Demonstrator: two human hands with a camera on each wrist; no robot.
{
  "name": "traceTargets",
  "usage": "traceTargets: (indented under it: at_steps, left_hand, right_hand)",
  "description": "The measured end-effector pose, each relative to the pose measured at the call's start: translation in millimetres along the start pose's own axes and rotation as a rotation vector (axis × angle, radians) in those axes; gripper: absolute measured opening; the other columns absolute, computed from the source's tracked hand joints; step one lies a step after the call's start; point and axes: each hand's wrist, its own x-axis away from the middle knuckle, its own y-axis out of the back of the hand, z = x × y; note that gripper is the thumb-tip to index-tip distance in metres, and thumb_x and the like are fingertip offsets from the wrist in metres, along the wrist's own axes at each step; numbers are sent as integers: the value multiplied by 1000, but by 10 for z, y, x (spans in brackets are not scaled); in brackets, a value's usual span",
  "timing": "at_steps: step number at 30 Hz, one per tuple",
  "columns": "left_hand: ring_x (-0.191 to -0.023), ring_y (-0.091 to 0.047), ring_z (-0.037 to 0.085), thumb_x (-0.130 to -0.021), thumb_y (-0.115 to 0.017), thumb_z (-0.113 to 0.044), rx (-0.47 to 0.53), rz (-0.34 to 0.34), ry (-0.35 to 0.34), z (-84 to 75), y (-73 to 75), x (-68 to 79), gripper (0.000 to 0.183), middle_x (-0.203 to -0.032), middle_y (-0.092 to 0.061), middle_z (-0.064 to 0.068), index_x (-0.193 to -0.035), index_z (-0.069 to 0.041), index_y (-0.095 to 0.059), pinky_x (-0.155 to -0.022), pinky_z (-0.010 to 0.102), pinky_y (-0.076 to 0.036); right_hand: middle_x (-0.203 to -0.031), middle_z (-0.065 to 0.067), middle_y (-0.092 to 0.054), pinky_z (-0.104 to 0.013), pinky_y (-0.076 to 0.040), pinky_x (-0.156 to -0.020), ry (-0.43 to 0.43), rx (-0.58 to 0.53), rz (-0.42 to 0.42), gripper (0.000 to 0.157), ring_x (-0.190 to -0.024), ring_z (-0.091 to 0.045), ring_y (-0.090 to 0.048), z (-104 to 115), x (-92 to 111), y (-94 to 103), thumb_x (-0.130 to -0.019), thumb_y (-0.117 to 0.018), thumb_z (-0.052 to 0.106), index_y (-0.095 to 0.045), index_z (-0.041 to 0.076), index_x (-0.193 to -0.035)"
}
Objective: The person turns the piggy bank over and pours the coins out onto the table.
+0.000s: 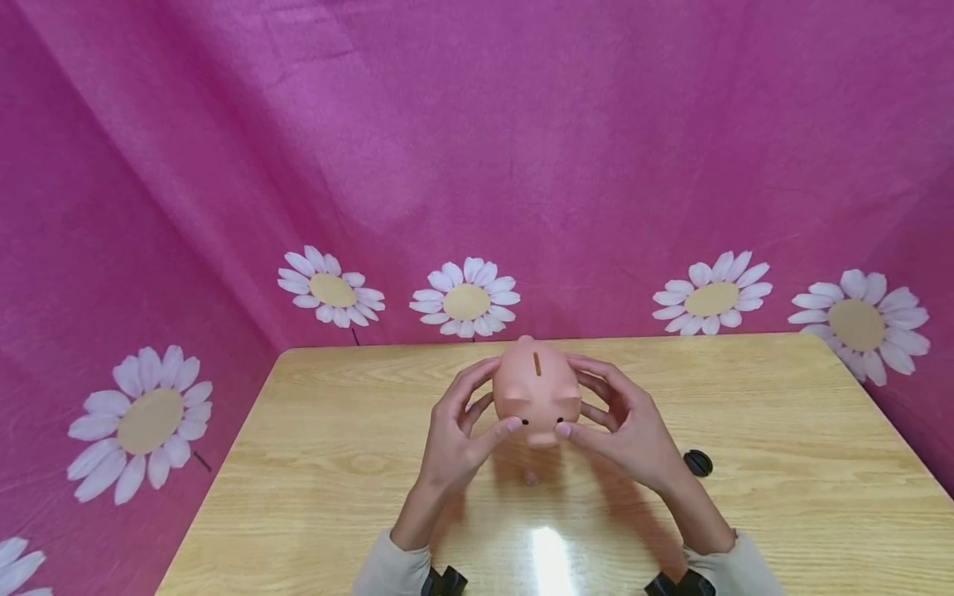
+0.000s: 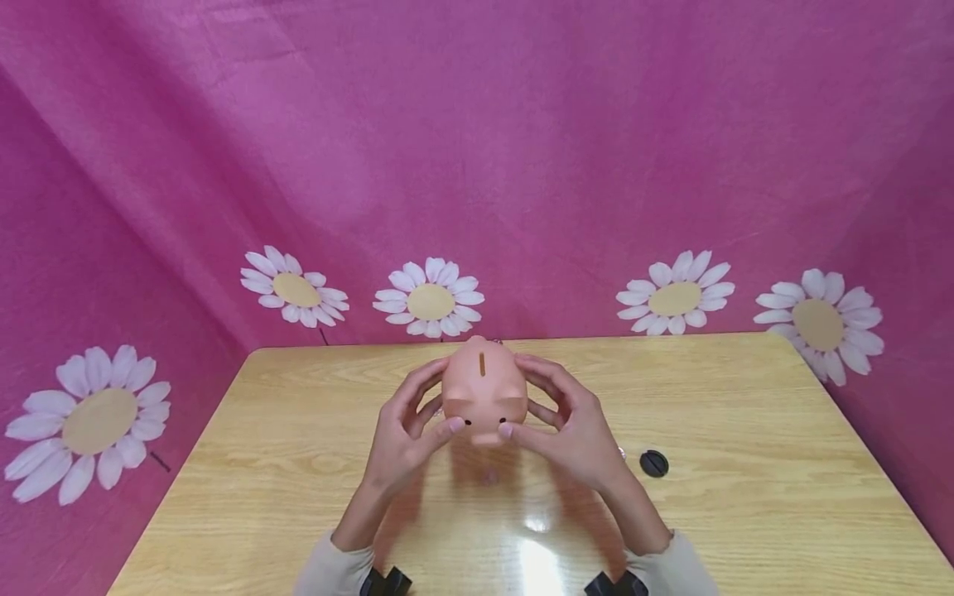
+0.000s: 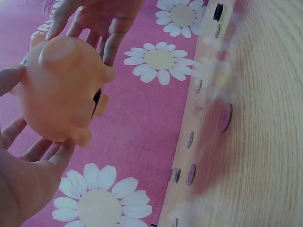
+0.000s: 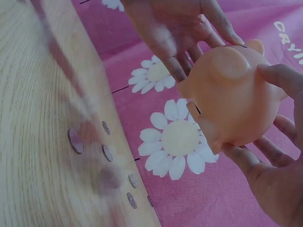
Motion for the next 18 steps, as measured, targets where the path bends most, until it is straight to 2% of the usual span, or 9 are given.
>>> traceTargets:
  at_steps: [3,10,18]
  left_hand:
    - [-142,-56,25,-91,-84,-7,-1,-5,3,2,2,-6,67,-156,-56,15,-153,-9,-57,-116,35,-54]
    - [-139,-58,31,-92,-84,-8,-19,-4,38,-14,7,-7,66,-153,-58,15,-153,-9,-58,-112,32,-57]
    - [-139,-59,38,-92,-82,-6,-36,14,70,5,18,1,65,-153,-59,16,-152,-8,-58,-110,32,-59]
  right_hand:
    - [-158,-1,-54,-26,-58,-107,-15,6,-1,71,-142,-8,-57,-5,-6,5,-89,-80,-9,-53,4,-153]
    - [-155,0,-57,-27,-60,-104,-68,55,-17,67,-137,-7,-60,18,-8,-4,-90,-82,-3,-56,8,-151]
    - [-153,0,-57,-29,-63,-100,-116,75,-34,64,-132,-7,-62,9,8,-9,-92,-82,1,-58,8,-150]
